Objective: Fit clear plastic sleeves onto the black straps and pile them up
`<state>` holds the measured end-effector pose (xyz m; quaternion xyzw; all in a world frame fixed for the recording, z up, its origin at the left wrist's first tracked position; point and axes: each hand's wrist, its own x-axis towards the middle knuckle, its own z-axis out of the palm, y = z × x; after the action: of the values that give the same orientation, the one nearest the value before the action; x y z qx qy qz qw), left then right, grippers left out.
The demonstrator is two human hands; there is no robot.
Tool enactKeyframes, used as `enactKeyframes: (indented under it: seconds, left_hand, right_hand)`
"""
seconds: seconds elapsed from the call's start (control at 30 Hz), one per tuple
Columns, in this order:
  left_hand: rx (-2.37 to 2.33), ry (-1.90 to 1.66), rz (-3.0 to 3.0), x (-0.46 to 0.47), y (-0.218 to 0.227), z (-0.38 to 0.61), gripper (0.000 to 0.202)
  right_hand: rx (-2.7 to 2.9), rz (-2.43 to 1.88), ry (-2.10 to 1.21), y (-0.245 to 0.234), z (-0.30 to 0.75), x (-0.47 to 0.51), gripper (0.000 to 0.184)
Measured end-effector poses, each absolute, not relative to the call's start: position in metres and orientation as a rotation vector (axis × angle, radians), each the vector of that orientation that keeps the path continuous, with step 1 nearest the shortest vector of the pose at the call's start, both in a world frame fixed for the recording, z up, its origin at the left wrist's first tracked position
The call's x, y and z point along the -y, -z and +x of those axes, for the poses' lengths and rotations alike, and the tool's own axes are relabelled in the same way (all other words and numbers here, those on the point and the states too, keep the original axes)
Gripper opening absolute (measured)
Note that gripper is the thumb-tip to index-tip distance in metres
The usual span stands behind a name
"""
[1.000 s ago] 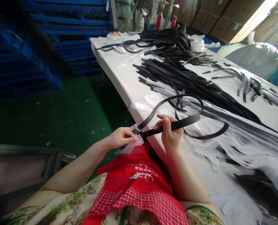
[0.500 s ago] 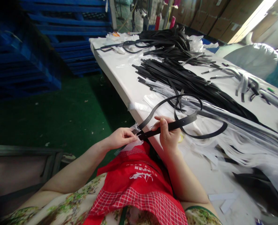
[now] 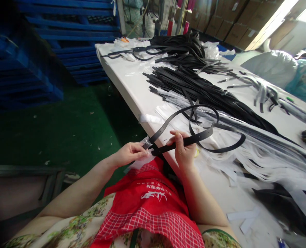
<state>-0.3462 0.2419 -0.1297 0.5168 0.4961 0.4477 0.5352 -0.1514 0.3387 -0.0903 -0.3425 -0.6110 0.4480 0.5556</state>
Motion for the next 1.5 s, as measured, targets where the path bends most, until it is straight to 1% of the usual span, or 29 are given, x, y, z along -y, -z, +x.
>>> enactKeyframes:
  seconds: [0.13,0.23,0.4,0.47,0.5,0.57,0.63,0.7,0.73,0.77,0.83,0.87,0.9,0.97,1.0,1.1,1.2,1.3,1.37,1.43,1.5]
  left_hand:
    - [-1.191,-1.053,1.236,-0.242,0.132,-0.347,0.034]
    - [-1.201,-1.064,1.279,-0.243,0.132,-0.343,0.034]
    - [-1.285,-1.136,1.341,-0.25,0.128,-0.331,0.032]
    - [-1.372,-1.159,1.378,-0.251,0.125,-0.33,0.033]
    - [-1.413,-1.162,1.413,-0.251,0.124,-0.329,0.034]
    - [-1.462,-1.139,1.48,-0.25,0.122,-0.328,0.034]
    - [-1.466,-1.1,1.482,-0.248,0.122,-0.326,0.033]
    - [-1.437,-1.112,1.457,-0.245,0.122,-0.322,0.032]
    - [-1.417,-1.138,1.456,-0.244,0.123,-0.32,0.034]
    - [-1.409,-1.17,1.459,-0.243,0.124,-0.318,0.042]
    - [-1.45,-1.192,1.439,-0.244,0.126,-0.316,0.069]
    - [-1.474,-1.163,1.407,-0.245,0.127,-0.316,0.075]
    - [-1.49,-1.11,1.373,-0.246,0.128,-0.317,0.071]
    - [-1.461,-0.962,1.369,-0.249,0.13,-0.321,0.043]
    - [-1.43,-0.886,1.402,-0.251,0.13,-0.323,0.033]
    - [-1.374,-0.747,1.571,-0.253,0.126,-0.332,0.036]
    - [-1.271,-0.724,1.653,-0.252,0.117,-0.336,0.036]
    - [-1.019,-0.71,1.409,-0.25,0.111,-0.332,0.043]
    - [-0.876,-0.719,1.156,-0.25,0.112,-0.324,0.046]
    - [-0.846,-0.75,1.006,-0.249,0.116,-0.315,0.046]
    - [-0.898,-0.774,1.032,-0.248,0.12,-0.31,0.047]
  right_hand:
    - [1.445,-0.826,-1.057,0.09,-0.151,-0.339,0.031]
    - [1.438,-0.836,-1.12,0.093,-0.156,-0.335,0.031]
    - [1.472,-0.869,-1.228,0.124,-0.174,-0.325,0.052]
    - [1.403,-0.932,-1.27,0.138,-0.18,-0.324,0.05]
    - [1.32,-0.957,-1.336,0.143,-0.182,-0.323,0.049]
    - [1.121,-0.966,-1.591,0.146,-0.184,-0.323,0.049]
    - [0.971,-0.923,-1.896,0.141,-0.186,-0.323,0.047]
    - [0.882,-0.884,-2.063,0.132,-0.186,-0.324,0.044]
    - [0.854,-0.874,-2.074,0.128,-0.187,-0.324,0.042]
    - [0.844,-0.865,-2.052,0.125,-0.187,-0.323,0.041]
    - [0.886,-0.85,-1.959,0.123,-0.188,-0.322,0.04]
    - [0.937,-0.84,-1.913,0.124,-0.189,-0.321,0.039]
    - [0.992,-0.83,-1.867,0.126,-0.19,-0.319,0.038]
    - [1.082,-0.815,-1.793,0.131,-0.191,-0.316,0.035]
    - [1.114,-0.811,-1.776,0.133,-0.192,-0.314,0.032]
    - [1.167,-0.806,-1.787,0.13,-0.189,-0.313,0.026]
    - [1.125,-0.747,-1.806,0.113,-0.182,-0.323,0.024]
    - [1.056,-0.673,-1.762,0.097,-0.177,-0.331,0.036]
    - [1.084,-0.673,-1.699,0.097,-0.176,-0.328,0.043]
    - [1.197,-0.704,-1.653,0.103,-0.178,-0.319,0.044]
    - [1.304,-0.728,-1.655,0.108,-0.178,-0.315,0.046]
